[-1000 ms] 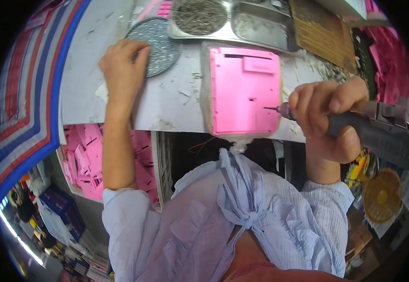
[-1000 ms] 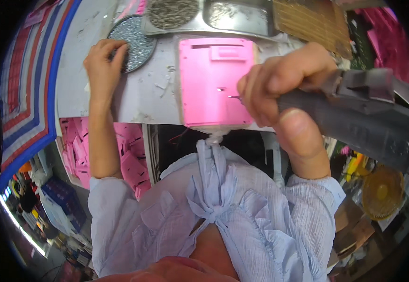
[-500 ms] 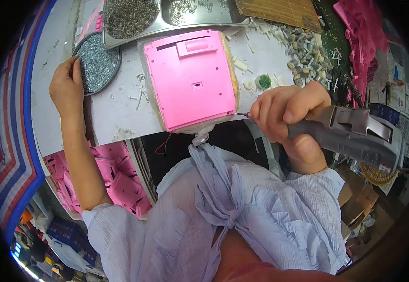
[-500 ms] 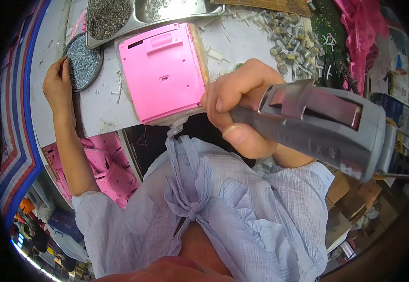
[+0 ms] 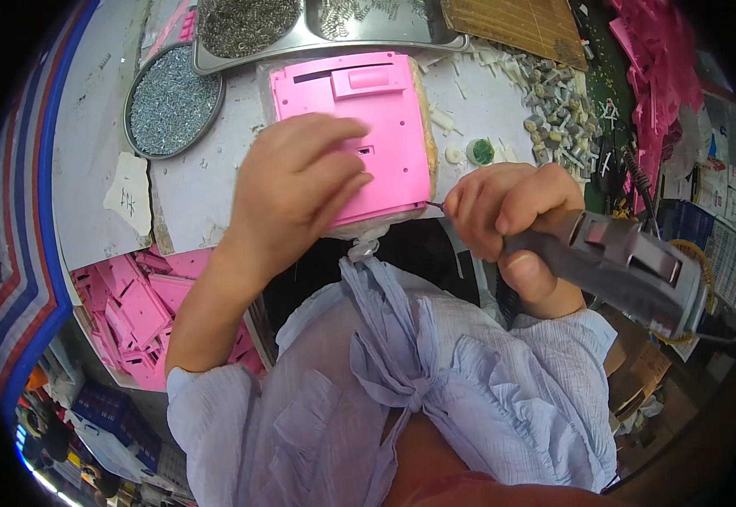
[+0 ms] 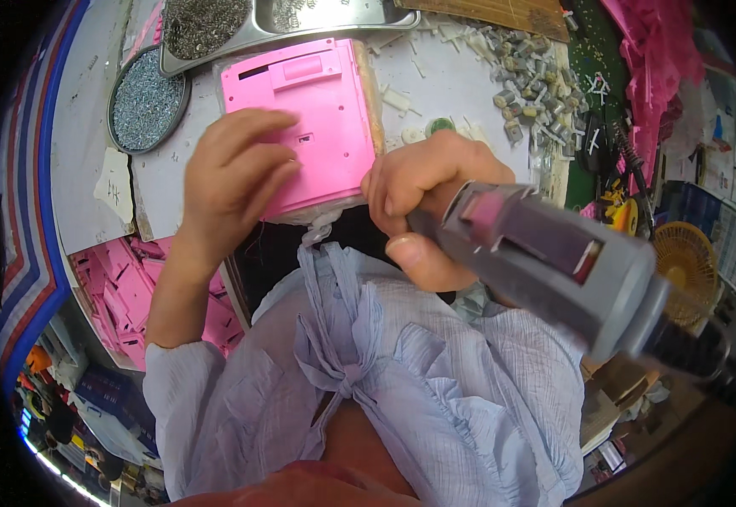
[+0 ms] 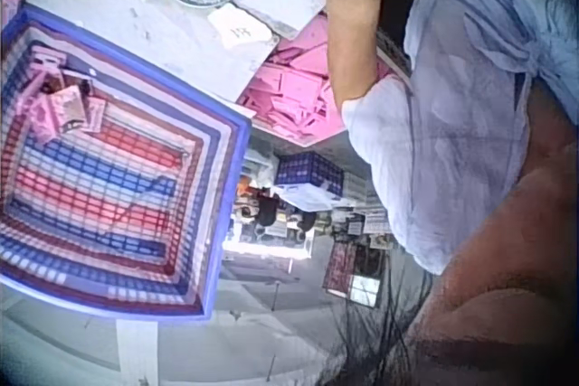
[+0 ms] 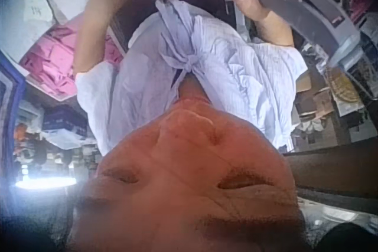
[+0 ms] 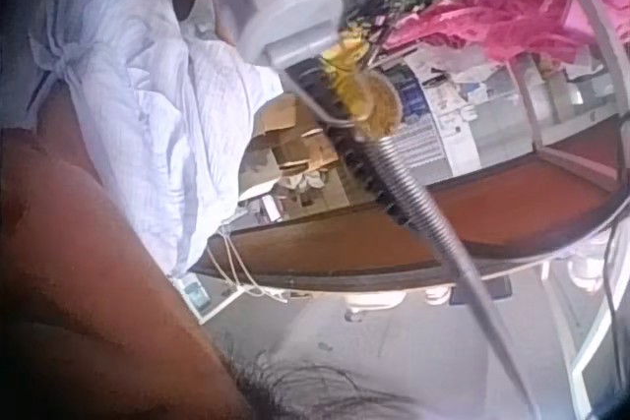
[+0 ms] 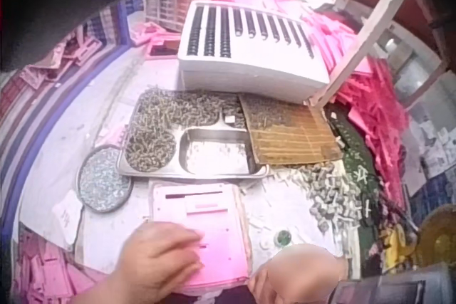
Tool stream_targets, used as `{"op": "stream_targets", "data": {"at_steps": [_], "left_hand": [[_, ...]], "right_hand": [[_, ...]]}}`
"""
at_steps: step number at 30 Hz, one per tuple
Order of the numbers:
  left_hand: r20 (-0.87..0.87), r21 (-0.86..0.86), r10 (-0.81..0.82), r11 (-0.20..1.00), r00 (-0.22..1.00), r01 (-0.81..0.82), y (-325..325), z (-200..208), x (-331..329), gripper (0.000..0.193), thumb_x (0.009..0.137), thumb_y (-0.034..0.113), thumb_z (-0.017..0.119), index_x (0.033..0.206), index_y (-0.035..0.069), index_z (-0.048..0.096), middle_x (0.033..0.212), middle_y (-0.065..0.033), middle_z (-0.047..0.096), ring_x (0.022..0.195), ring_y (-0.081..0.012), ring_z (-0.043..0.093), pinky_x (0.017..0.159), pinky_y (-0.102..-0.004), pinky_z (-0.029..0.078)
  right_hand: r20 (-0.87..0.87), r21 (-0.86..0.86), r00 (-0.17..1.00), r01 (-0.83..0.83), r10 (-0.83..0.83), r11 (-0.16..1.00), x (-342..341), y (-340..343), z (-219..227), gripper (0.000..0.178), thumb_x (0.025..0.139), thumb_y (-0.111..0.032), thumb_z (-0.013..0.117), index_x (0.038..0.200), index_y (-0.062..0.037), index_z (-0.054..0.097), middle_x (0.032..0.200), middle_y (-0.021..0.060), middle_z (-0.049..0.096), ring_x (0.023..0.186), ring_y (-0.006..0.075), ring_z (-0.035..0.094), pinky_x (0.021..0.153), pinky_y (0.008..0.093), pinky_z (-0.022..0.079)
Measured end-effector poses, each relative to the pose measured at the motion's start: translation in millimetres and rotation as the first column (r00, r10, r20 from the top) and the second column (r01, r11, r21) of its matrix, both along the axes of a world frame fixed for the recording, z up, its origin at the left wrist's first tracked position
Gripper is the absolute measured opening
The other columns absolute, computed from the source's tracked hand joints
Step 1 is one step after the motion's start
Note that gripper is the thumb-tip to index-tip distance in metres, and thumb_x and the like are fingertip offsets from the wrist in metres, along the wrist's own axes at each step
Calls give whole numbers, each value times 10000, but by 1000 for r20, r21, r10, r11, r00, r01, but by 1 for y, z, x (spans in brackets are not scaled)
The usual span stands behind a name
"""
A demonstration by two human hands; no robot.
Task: Assembling a pink electronic toy, including installing internal components and using an electric screwdriver and soldering iron.
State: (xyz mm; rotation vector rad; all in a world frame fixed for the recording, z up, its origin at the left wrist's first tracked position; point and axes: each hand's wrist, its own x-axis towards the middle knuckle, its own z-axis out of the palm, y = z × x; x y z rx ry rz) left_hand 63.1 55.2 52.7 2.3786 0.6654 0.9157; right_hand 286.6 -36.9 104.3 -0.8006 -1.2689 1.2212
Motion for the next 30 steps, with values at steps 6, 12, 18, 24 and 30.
{"op": "stream_targets", "data": {"at_steps": [6, 12, 18, 24, 30], "left_hand": [[-130, 54, -41, 997, 991, 49, -1, -15, 2, 161, 841, 103, 740, 940, 39, 631, 1225, -100, 701, 1221, -289, 639, 1064, -488, 484], [-114, 54, -43, 997, 993, 49, 1, -18, 5, 156, 856, 117, 722, 949, 36, 628, 1230, -98, 702, 1232, -282, 635, 1090, -499, 466], [-86, -43, -53, 998, 995, 49, -2, -18, 2, 125, 891, 111, 721, 880, 45, 615, 1261, -117, 705, 1261, -299, 628, 1100, -504, 455], [-62, -50, -54, 997, 997, 51, 3, -18, 4, 120, 900, 107, 708, 879, 40, 611, 1263, -125, 699, 1263, -300, 628, 1097, -513, 454], [-68, -61, -58, 997, 996, 53, -1, -20, 2, 119, 881, 110, 695, 882, 29, 607, 1244, -124, 699, 1256, -290, 626, 1099, -513, 453]], "right_hand": [[199, 180, 974, -147, 111, 973, 0, 9, -6, 303, 944, -302, 703, 905, -117, 466, 605, 20, 532, 482, 182, 516, 530, 374, 481], [-1, 247, 982, -180, 187, 952, 9, 40, 1, 203, 808, -46, 722, 804, -44, 520, 621, 65, 534, 491, 198, 535, 469, 313, 445], [116, 252, 989, -117, 90, 961, -11, 48, -13, 187, 796, -44, 718, 770, -36, 533, 620, 66, 538, 509, 212, 555, 497, 329, 471], [6, 239, 972, -231, 236, 943, 12, 75, 2, 216, 855, -51, 708, 835, -23, 495, 633, 67, 525, 515, 202, 543, 488, 331, 452], [226, 179, 972, -107, 65, 978, -6, 75, -12, 291, 946, -229, 669, 817, -109, 437, 560, 13, 487, 470, 179, 499, 554, 378, 504]]}}
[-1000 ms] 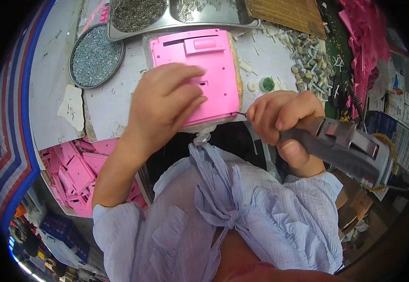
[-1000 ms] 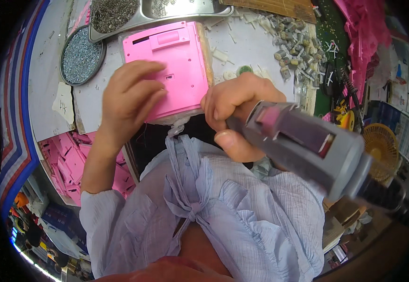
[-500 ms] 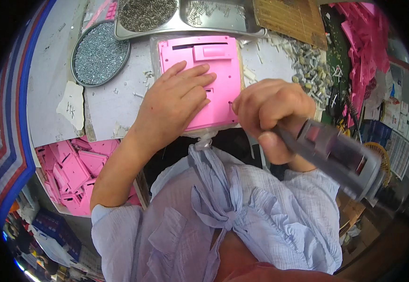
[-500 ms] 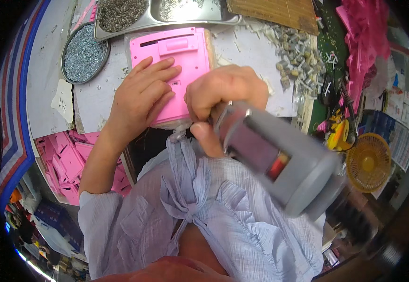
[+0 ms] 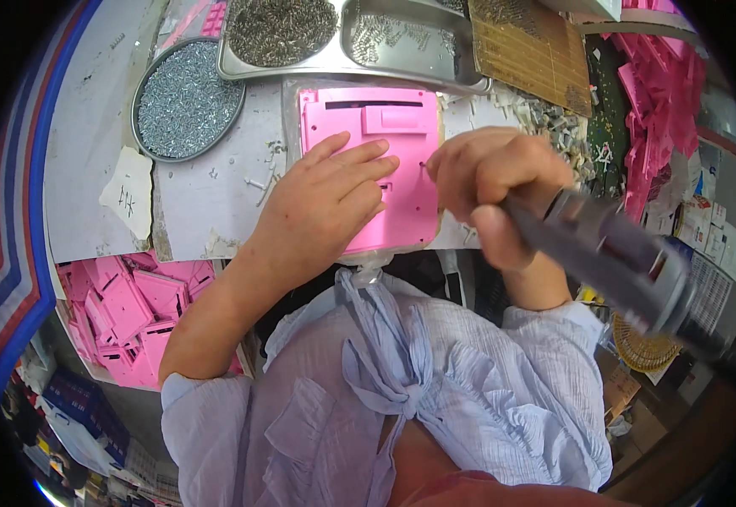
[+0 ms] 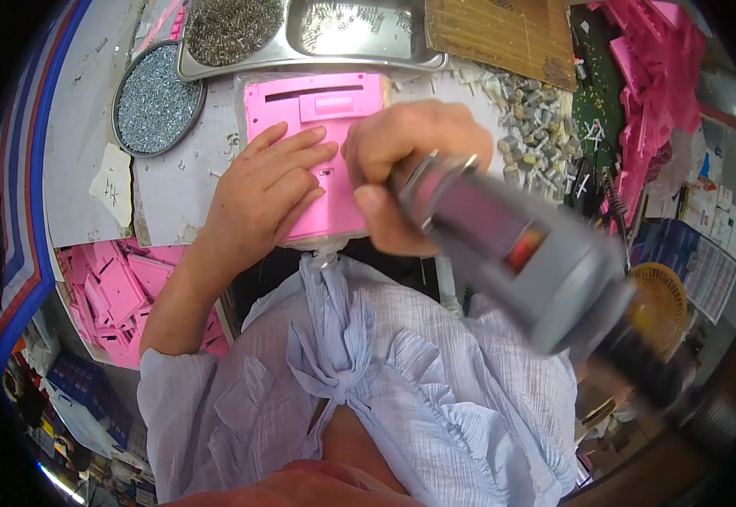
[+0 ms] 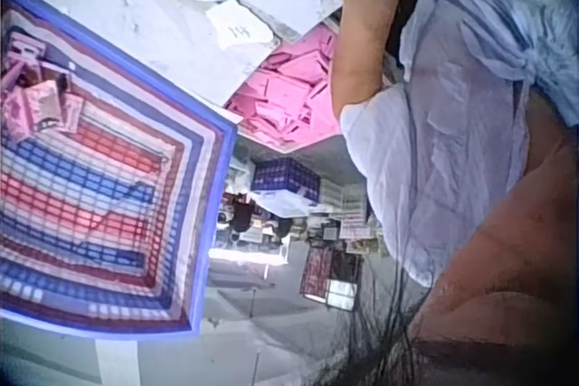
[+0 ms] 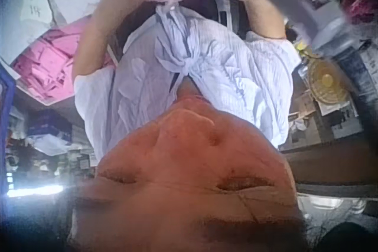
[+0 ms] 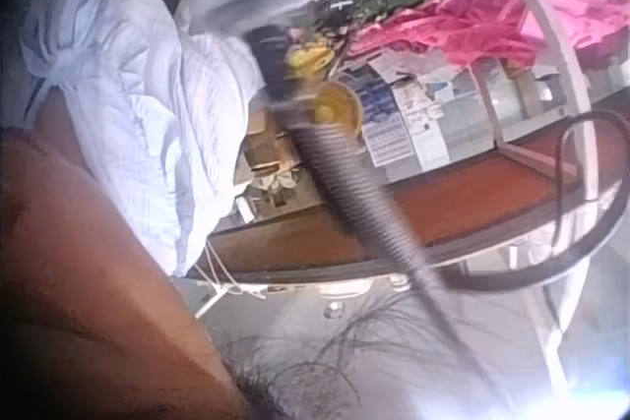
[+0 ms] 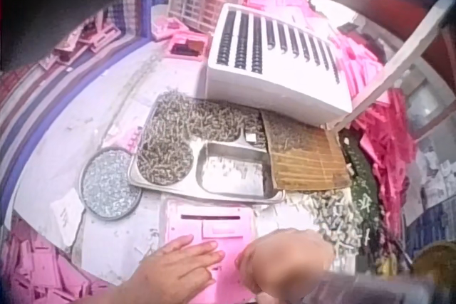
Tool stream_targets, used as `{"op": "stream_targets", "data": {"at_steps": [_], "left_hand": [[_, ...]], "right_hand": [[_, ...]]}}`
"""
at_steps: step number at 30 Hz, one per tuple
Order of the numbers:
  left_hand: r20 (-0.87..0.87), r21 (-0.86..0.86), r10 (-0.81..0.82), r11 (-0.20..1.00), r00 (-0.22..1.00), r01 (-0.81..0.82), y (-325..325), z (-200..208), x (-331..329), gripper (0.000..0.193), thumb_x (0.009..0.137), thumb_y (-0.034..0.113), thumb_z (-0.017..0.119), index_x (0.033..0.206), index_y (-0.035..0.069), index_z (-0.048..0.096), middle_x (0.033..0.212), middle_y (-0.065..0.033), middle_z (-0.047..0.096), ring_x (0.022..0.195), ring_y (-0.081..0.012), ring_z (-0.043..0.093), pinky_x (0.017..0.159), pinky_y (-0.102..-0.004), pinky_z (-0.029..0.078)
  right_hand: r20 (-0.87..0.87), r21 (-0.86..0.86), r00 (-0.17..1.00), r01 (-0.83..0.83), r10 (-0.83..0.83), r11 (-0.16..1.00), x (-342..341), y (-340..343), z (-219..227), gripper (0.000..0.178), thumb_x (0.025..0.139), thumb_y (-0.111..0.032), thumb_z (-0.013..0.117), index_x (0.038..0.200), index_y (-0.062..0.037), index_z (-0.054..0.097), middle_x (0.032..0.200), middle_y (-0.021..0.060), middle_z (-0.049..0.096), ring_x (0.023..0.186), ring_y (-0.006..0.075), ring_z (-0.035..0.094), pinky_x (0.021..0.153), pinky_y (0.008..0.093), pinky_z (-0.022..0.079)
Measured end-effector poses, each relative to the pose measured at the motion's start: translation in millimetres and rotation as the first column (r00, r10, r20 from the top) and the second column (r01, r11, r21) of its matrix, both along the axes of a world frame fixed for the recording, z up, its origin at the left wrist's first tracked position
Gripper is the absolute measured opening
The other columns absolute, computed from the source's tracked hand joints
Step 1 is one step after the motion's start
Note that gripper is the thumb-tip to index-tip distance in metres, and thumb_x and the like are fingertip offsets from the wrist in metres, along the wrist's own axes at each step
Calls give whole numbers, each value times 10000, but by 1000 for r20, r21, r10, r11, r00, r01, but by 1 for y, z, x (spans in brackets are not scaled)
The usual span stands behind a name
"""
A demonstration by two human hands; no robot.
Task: Assembling a pink electronic toy, including installing internal components and using an electric screwdriver and soldering iron.
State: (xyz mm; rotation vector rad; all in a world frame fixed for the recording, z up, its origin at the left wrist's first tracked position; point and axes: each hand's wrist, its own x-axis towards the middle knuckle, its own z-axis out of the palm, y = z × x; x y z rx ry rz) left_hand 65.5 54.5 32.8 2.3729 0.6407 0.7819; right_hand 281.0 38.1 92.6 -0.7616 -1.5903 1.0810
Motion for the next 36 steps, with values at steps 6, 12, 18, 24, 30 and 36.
{"op": "stream_targets", "data": {"at_steps": [6, 12, 18, 24, 30, 36], "left_hand": [[-5, -24, 0, 1000, 1000, 0, 5, 5, -1, 124, 885, 109, 705, 875, 36, 605, 1254, -126, 698, 1271, -290, 622, 1102, -512, 450], [9, -65, 0, 998, 1000, 1, 2, 3, 1, 129, 891, 106, 714, 875, 46, 600, 1256, -120, 703, 1281, -289, 621, 1098, -503, 455], [30, -74, 12, 997, 999, -10, 2, 3, 0, 115, 894, 102, 712, 902, 45, 612, 1248, -119, 704, 1269, -292, 628, 1096, -502, 459], [140, -96, 85, 993, 987, -72, -1, -1, -5, 92, 895, 85, 714, 947, 43, 653, 1159, -130, 726, 1181, -298, 672, 1066, -491, 485], [119, -19, 109, 994, 987, -108, 0, 5, -5, 102, 881, 67, 721, 958, 35, 662, 1102, -121, 735, 1145, -295, 687, 1047, -480, 501], [93, 18, 67, 997, 993, -69, 5, -2, -1, 121, 869, 79, 735, 957, 47, 659, 1130, -116, 733, 1176, -287, 679, 1051, -477, 500]], "right_hand": [[-231, 27, 967, -106, 109, 994, 18, 34, 20, 255, 920, -196, 670, 830, -122, 444, 581, 17, 489, 477, 182, 471, 506, 377, 434], [-166, 1, 978, -131, 129, 991, 20, 78, -8, 262, 951, -220, 658, 860, -108, 439, 576, 27, 454, 501, 130, 418, 554, 337, 401], [-215, -76, 962, -191, 171, 979, 22, 85, -18, 244, 952, -220, 664, 880, -100, 464, 582, 30, 459, 490, 124, 415, 526, 308, 367], [-189, 58, 954, -224, 231, 973, 21, 69, 21, 283, 941, -341, 593, 1021, -83, 507, 626, 13, 491, 497, 117, 438, 573, 344, 406], [-161, 77, 960, -218, 228, 973, 17, 55, 30, 269, 959, -257, 563, 1146, -79, 485, 667, 9, 488, 556, 139, 472, 641, 370, 445], [-227, 24, 970, -85, 88, 996, 27, 71, 5, 208, 949, -213, 587, 1061, -67, 490, 640, 20, 459, 555, 160, 452, 625, 368, 431]]}}
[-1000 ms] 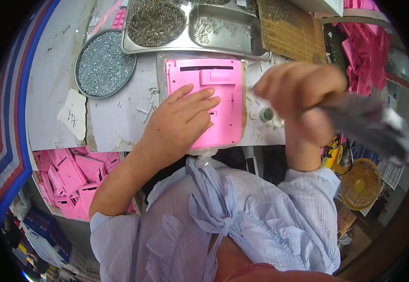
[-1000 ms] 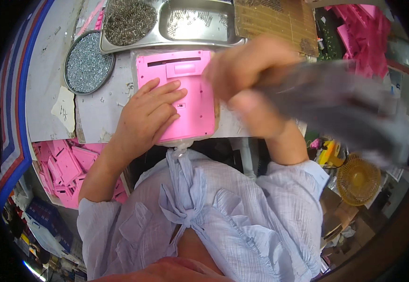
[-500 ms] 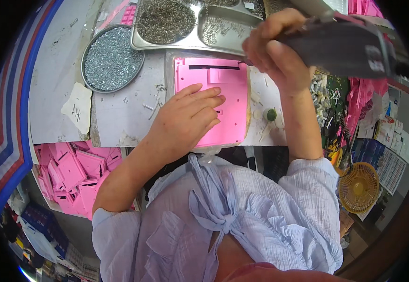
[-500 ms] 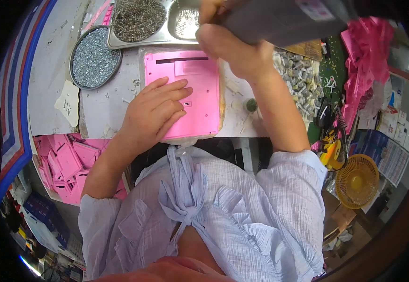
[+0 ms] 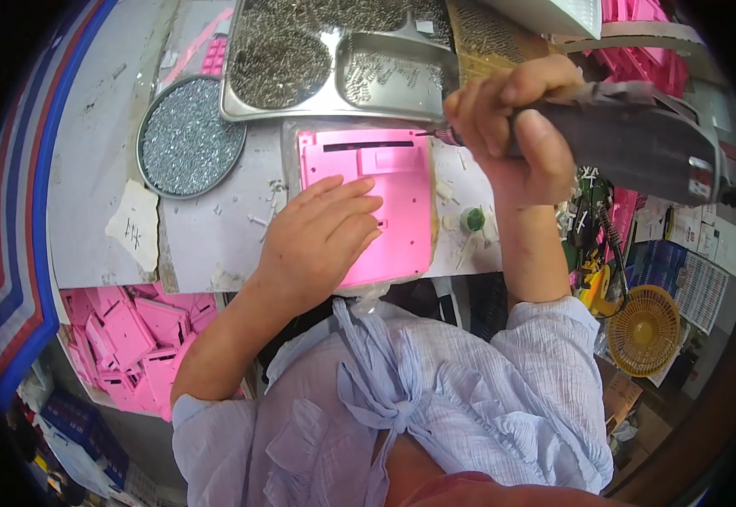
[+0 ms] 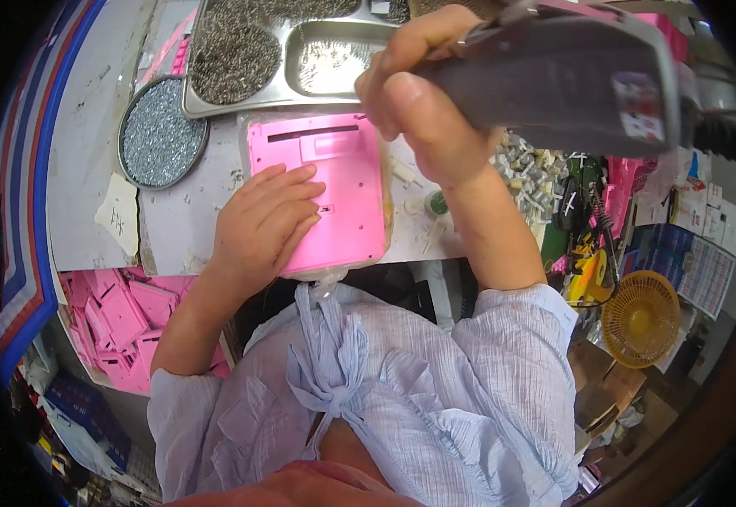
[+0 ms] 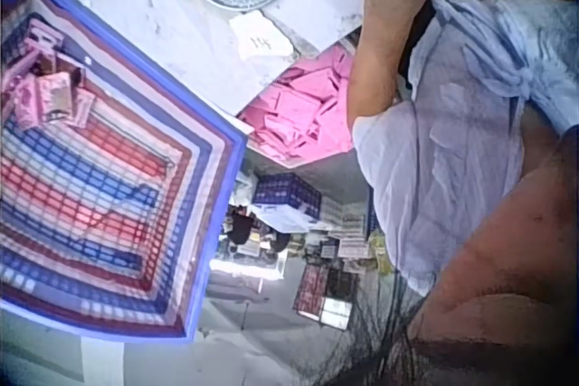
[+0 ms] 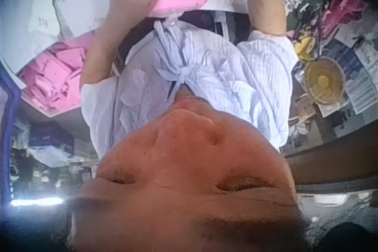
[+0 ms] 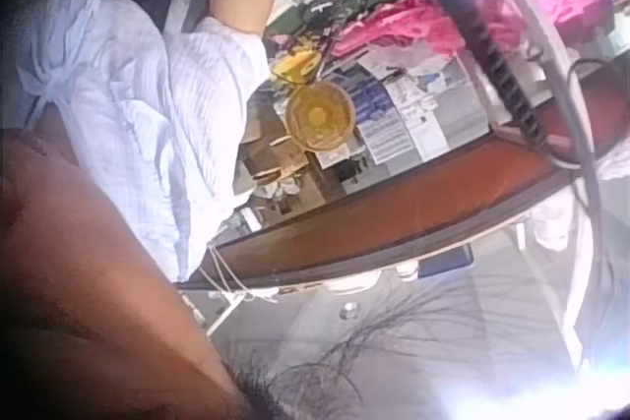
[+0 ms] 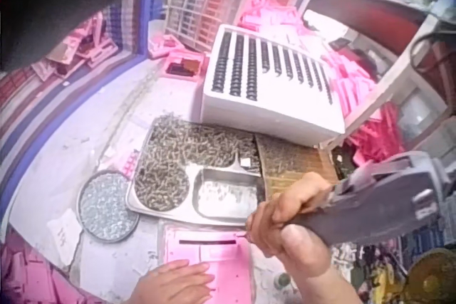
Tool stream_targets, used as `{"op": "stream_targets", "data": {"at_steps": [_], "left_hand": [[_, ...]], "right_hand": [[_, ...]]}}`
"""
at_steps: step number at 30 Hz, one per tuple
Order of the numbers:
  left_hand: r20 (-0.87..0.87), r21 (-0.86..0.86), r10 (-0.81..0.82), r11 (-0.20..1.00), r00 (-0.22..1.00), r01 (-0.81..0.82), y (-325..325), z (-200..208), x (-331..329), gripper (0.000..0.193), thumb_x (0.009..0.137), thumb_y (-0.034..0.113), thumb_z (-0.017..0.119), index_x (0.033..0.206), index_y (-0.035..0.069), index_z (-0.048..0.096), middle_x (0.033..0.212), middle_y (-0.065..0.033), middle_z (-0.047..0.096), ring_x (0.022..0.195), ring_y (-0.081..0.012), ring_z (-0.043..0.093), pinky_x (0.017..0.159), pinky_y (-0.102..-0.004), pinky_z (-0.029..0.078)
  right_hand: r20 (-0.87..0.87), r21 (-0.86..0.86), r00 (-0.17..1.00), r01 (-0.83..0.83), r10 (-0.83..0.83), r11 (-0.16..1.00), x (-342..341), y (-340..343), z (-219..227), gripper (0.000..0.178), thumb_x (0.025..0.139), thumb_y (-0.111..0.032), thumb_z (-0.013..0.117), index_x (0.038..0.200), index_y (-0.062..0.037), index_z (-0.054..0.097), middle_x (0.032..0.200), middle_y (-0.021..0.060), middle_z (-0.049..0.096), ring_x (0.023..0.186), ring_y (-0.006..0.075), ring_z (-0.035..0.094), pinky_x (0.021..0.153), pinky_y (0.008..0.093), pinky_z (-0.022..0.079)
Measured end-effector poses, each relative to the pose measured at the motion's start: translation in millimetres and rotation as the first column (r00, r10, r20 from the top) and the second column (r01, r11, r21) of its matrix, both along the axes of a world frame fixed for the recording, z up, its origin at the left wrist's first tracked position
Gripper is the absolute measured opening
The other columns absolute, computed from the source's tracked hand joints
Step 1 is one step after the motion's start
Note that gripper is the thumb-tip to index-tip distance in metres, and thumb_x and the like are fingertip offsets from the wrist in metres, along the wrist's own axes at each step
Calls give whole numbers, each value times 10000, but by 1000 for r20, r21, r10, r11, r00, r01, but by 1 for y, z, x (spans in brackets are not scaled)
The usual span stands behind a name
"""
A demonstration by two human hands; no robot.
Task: Assembling a pink electronic toy, including installing internal components and using an electric screwdriver and soldering iron.
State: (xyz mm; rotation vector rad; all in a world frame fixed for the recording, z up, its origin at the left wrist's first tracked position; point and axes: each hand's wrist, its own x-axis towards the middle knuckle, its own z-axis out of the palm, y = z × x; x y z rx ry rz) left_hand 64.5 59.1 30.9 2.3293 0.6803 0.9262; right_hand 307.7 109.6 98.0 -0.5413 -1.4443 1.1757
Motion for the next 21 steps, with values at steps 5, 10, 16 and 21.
{"op": "stream_targets", "data": {"at_steps": [5, 10, 16, 21], "left_hand": [[-12, -58, 8, 998, 1000, -9, -2, 2, 0, 118, 872, 79, 736, 958, 52, 660, 1141, -112, 733, 1187, -283, 676, 1053, -476, 500], [3, -88, 13, 996, 1000, -12, 1, 3, -1, 105, 878, 81, 734, 952, 51, 666, 1122, -102, 741, 1171, -280, 685, 1036, -470, 512], [84, -95, 60, 994, 995, -52, 1, 5, 2, 114, 873, 69, 734, 971, 32, 689, 1066, -109, 743, 1103, -284, 704, 1005, -457, 526], [100, -38, 104, 994, 989, -101, 1, 10, -1, 183, 810, 69, 779, 957, 30, 677, 1016, -101, 730, 1028, -268, 709, 952, -439, 542]], "right_hand": [[34, -95, 999, -5, 8, 995, -9, 10, -22, 234, 950, -214, 652, 903, -87, 461, 590, 45, 489, 501, 139, 458, 538, 332, 413], [86, -54, 995, -47, 51, 997, -5, 19, -25, 217, 952, -228, 655, 948, -75, 502, 571, 29, 505, 456, 119, 431, 496, 322, 386], [-50, 25, 953, -298, 299, 954, -9, 2, 41, 285, 919, -336, 698, 1042, -143, 528, 585, -36, 522, 448, 109, 473, 544, 319, 447], [-46, -111, 968, -250, 247, 962, -38, -35, 48, 311, 895, -361, 739, 985, -158, 520, 590, -31, 539, 435, 132, 512, 590, 348, 524]]}}
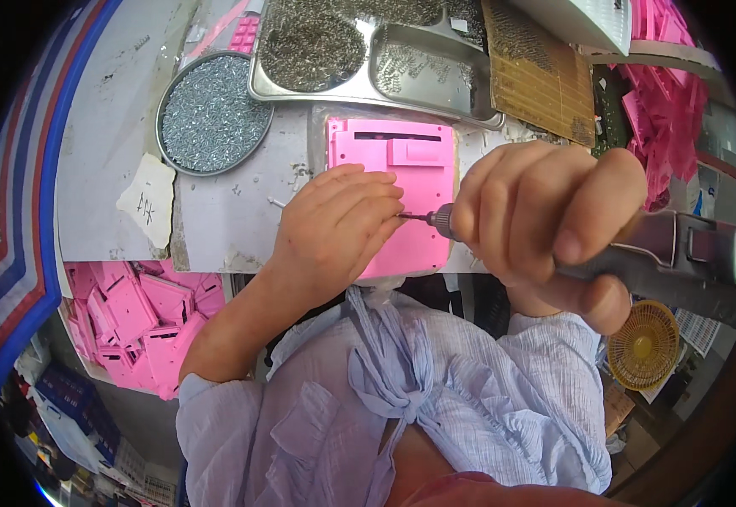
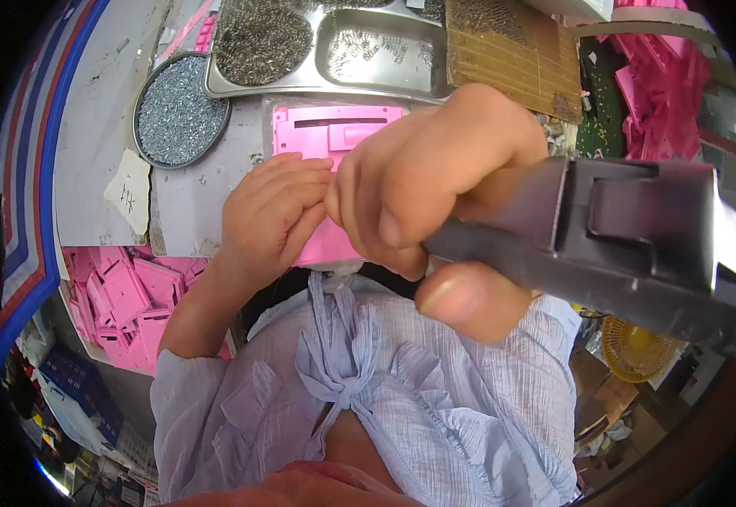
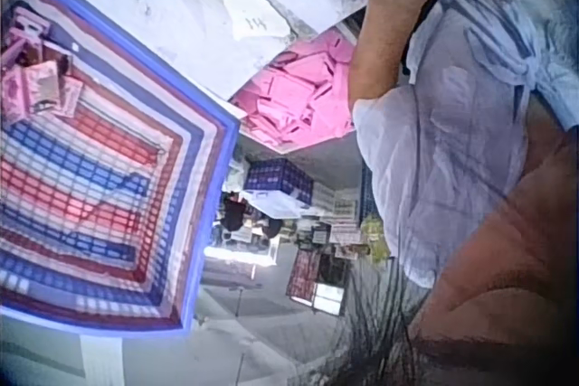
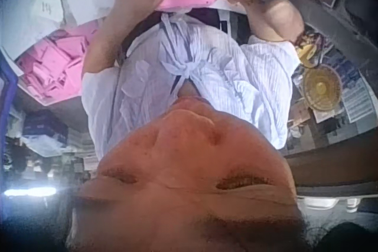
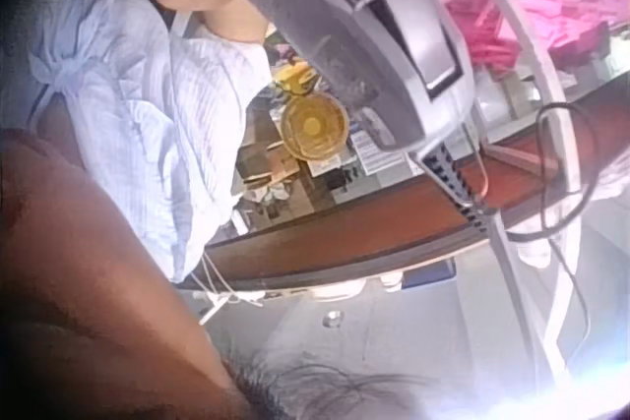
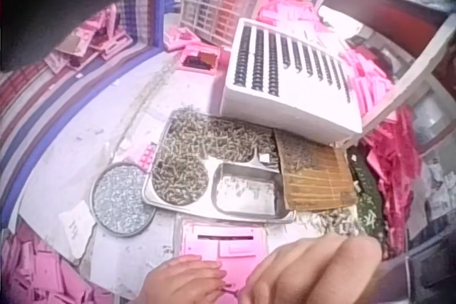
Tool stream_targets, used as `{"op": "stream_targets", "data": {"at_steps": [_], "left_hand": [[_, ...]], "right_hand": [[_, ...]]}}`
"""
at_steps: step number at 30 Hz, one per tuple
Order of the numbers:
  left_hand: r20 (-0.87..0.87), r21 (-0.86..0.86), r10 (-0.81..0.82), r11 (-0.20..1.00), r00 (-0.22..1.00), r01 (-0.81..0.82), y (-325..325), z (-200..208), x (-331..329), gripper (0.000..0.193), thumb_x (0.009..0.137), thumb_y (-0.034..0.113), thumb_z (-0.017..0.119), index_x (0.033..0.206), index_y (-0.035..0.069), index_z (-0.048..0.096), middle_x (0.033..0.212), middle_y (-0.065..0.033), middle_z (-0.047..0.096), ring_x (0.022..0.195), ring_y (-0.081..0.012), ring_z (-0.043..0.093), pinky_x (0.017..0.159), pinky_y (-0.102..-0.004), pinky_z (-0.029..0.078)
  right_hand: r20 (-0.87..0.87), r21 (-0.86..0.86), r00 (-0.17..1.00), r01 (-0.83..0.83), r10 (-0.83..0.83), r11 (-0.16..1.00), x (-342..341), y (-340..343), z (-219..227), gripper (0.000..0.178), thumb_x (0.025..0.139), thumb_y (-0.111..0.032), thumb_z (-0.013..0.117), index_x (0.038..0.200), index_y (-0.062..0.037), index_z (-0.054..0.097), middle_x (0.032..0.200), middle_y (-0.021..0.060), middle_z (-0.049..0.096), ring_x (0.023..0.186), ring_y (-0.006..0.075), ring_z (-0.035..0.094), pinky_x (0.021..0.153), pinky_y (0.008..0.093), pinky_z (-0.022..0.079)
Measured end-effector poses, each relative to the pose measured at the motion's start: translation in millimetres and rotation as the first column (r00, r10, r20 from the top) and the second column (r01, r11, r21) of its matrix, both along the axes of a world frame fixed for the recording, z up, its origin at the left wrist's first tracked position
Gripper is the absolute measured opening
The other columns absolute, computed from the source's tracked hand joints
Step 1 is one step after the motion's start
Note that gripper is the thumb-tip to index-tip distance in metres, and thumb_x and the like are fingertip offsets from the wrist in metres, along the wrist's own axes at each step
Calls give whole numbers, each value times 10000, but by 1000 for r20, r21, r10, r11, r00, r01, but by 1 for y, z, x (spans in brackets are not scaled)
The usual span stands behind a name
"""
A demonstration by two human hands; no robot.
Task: Assembling a pink electronic toy, including installing internal components and using an electric screwdriver and soldering iron.
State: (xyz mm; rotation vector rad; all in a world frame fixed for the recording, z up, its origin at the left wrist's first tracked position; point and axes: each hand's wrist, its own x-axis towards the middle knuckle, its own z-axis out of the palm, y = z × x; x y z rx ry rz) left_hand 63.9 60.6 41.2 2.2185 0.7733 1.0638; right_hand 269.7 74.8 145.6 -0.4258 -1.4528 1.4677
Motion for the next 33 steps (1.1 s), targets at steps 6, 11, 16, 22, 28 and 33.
{"op": "stream_targets", "data": {"at_steps": [6, 11, 16, 22, 28, 33], "left_hand": [[8, 63, 31, 998, 999, -32, -3, -2, -10, 212, 771, 73, 807, 931, 30, 674, 978, -91, 720, 964, -256, 705, 904, -422, 551], [40, 61, 35, 997, 999, -37, -5, -1, -18, 203, 771, 94, 813, 912, 37, 679, 939, -79, 721, 910, -256, 720, 787, -371, 580], [66, 42, 61, 997, 996, -64, -4, 8, -40, 178, 813, 79, 808, 937, -2, 711, 951, -94, 752, 844, -242, 741, 733, -303, 592], [355, -654, 457, 745, 815, -133, -14, 0, -58, 111, 913, -1, 722, 1008, -15, 777, 966, -121, 782, 861, -162, 741, 807, -257, 565], [131, -471, 174, 877, 976, -93, -19, 11, -43, 128, 921, -5, 665, 1025, -25, 737, 1115, -165, 756, 1068, -273, 726, 973, -373, 551], [-63, -25, 40, 999, 997, -41, -18, -18, -30, 141, 858, 116, 747, 938, 59, 645, 1140, -104, 754, 1148, -280, 693, 1099, -517, 421]], "right_hand": [[2, -63, 999, 52, -52, 997, -17, -3, -5, 339, 901, -391, 736, 973, -145, 513, 598, -15, 530, 437, 141, 507, 554, 361, 503], [-16, -95, 998, 51, -53, 994, -27, -4, -7, 337, 916, -393, 714, 1009, -142, 509, 610, -21, 522, 440, 137, 495, 512, 350, 454], [-33, -29, 997, 69, -70, 997, -31, 4, -6, 322, 956, -384, 647, 1075, -121, 505, 635, -20, 498, 460, 133, 460, 528, 343, 434], [-58, 111, 996, 77, -71, 991, -34, 55, -39, 246, 985, -287, 517, 1115, -78, 519, 655, 20, 462, 517, 140, 417, 591, 360, 396], [-75, 75, 997, 14, -8, 997, -45, 74, -58, 181, 990, -226, 536, 1065, -63, 507, 623, 35, 445, 514, 137, 385, 519, 332, 327], [-58, 65, 998, 38, -34, 997, -54, 73, -62, 173, 983, -211, 575, 1011, -62, 490, 591, 31, 429, 494, 136, 390, 490, 313, 326]]}}
